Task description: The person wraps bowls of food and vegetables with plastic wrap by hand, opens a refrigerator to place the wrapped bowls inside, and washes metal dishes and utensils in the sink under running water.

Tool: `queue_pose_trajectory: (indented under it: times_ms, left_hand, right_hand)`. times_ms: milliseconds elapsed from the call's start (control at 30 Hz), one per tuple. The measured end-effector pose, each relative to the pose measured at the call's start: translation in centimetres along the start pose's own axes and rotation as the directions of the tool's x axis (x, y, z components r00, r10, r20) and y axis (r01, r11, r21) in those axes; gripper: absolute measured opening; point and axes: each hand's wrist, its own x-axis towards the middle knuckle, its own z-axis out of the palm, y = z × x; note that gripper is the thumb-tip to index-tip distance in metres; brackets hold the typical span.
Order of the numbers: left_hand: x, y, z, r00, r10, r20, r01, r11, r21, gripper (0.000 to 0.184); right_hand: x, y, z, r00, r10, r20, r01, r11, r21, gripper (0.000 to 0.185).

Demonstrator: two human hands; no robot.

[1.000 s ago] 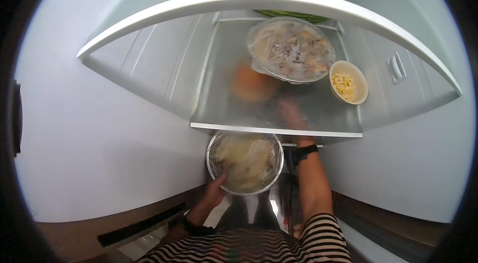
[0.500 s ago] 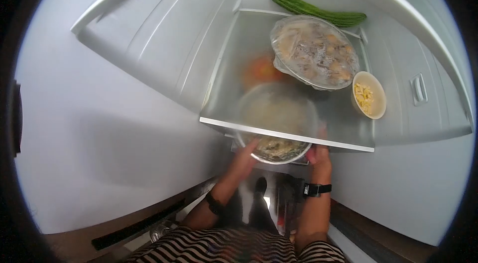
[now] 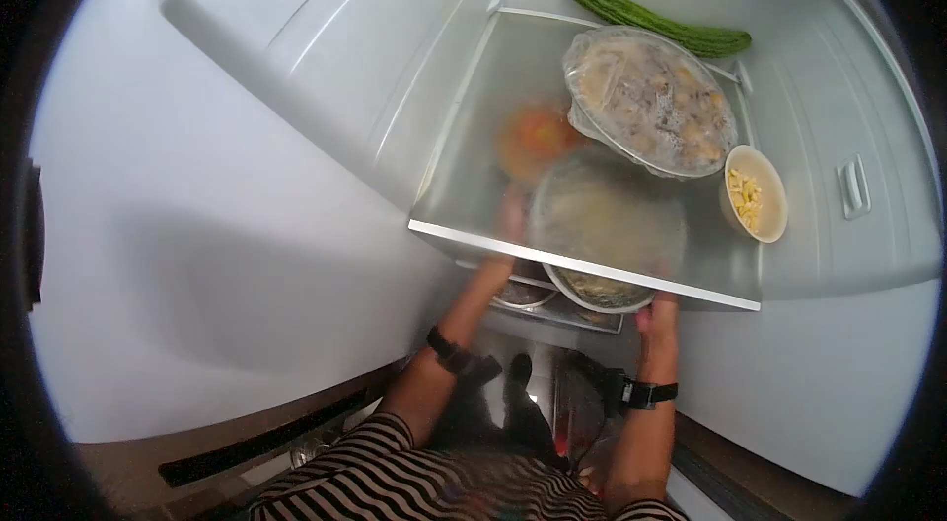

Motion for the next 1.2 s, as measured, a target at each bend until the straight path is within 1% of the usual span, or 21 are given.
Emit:
queue_pose_trajectory:
  times_ms: [67,133,167,200,267,333,400,433,500,533,600,633,700,733,767,833,900,933,1033,1133,1200]
  left_hand:
    - [3.0,-1.4,0.7,0.967,0.240,-0.088,-0.219,0.955,0.198,0.033]
    - [4.9,-2.5,0.7,0.932,0.359,-0.042,-0.326,0.884,0.334,0.031]
    - [5.5,-3.0,0.7,0.917,0.399,-0.010,-0.365,0.847,0.386,0.031]
    - [5.7,-3.4,0.8,0.906,0.422,0.018,-0.388,0.816,0.427,0.030]
    - [5.6,-4.0,0.8,0.887,0.458,0.055,-0.422,0.757,0.498,0.029]
    - [4.9,-4.3,0.8,0.859,0.505,0.080,-0.457,0.688,0.564,0.028]
    - [4.2,-4.3,1.3,0.837,0.535,0.110,-0.481,0.627,0.613,0.028]
    - [3.6,-3.9,1.5,0.899,0.428,0.093,-0.412,0.755,0.511,0.025]
    - [1.9,-2.2,2.6,0.901,0.428,0.075,-0.407,0.770,0.491,0.027]
    - [1.3,-2.9,3.1,0.872,0.461,0.167,-0.452,0.625,0.636,0.033]
    - [-0.1,-2.8,4.6,0.961,0.176,0.214,-0.274,0.713,0.645,0.037]
    - [-0.5,-1.8,5.0,0.973,0.027,0.227,-0.164,0.775,0.611,0.037]
    - [-2.0,-0.7,4.9,0.929,0.056,0.367,-0.309,0.663,0.682,0.036]
    - [-2.4,-0.7,5.0,0.903,0.235,0.360,-0.425,0.619,0.661,0.034]
    - [-3.4,-0.7,5.3,0.908,0.169,0.383,-0.392,0.664,0.637,0.031]
    - [-4.6,0.1,5.0,0.892,0.239,0.384,-0.431,0.706,0.562,0.030]
    - [-6.2,1.0,5.0,0.863,0.348,0.366,-0.503,0.655,0.564,0.034]
    - [-6.9,1.1,4.8,0.842,0.406,0.356,-0.540,0.627,0.562,0.037]
    - [-10.0,1.8,4.1,0.848,0.327,0.417,-0.514,0.699,0.497,0.035]
    - [-13.2,1.6,2.9,0.878,0.216,0.427,-0.408,0.803,0.434,0.036]
    - [-14.7,2.1,1.6,0.875,0.140,0.464,-0.365,0.821,0.440,0.039]
  right_hand:
    - [1.1,0.2,-2.2,0.999,-0.042,-0.029,0.041,0.998,-0.047,0.044]
    - [-0.2,-1.4,-0.5,0.998,-0.018,-0.064,0.017,1.000,-0.017,0.043]
    - [-0.4,-1.7,0.2,0.997,-0.002,-0.083,0.002,1.000,-0.002,0.043]
    - [0.2,-1.7,-0.8,0.994,-0.045,-0.100,0.044,0.999,-0.016,0.042]
    - [-0.3,-2.5,0.2,0.989,0.001,-0.147,-0.001,1.000,0.004,0.043]
    - [0.3,-2.4,-0.1,0.984,-0.016,-0.180,0.005,0.998,-0.061,0.045]
    - [0.8,-3.1,0.1,0.981,-0.004,-0.193,-0.006,0.999,-0.050,0.044]
    - [1.0,-3.3,0.3,0.981,0.007,-0.192,-0.016,0.999,-0.047,0.044]
    - [1.8,-3.2,0.4,0.986,0.021,-0.168,-0.029,0.999,-0.045,0.044]
    - [2.3,-3.0,0.4,0.989,0.019,-0.146,-0.026,0.999,-0.046,0.044]
    - [3.0,-2.7,0.8,0.989,-0.002,-0.150,-0.006,0.999,-0.052,0.041]
    - [3.1,-2.6,1.3,0.988,-0.015,-0.151,0.006,0.998,-0.057,0.040]
    - [3.6,-2.3,1.7,0.993,-0.049,-0.107,0.044,0.998,-0.050,0.037]
    - [3.2,-2.3,2.4,0.995,-0.051,-0.091,0.045,0.997,-0.064,0.036]
    - [2.8,-2.4,2.9,0.996,-0.052,-0.076,0.046,0.996,-0.077,0.035]
    - [3.3,-2.8,3.0,0.999,-0.050,-0.015,0.048,0.992,-0.116,0.034]
    - [3.0,-3.4,4.0,0.994,-0.048,-0.093,0.034,0.988,-0.151,0.034]
    - [3.4,-3.6,3.5,0.997,-0.013,0.081,0.026,0.988,-0.154,0.035]
    - [2.7,-3.2,5.3,0.996,-0.080,0.043,0.086,0.984,-0.153,0.035]
    - [2.7,-3.0,6.3,0.998,-0.065,-0.014,0.061,0.981,-0.184,0.035]
    - [3.5,-2.7,6.7,0.995,-0.074,-0.063,0.061,0.980,-0.191,0.035]
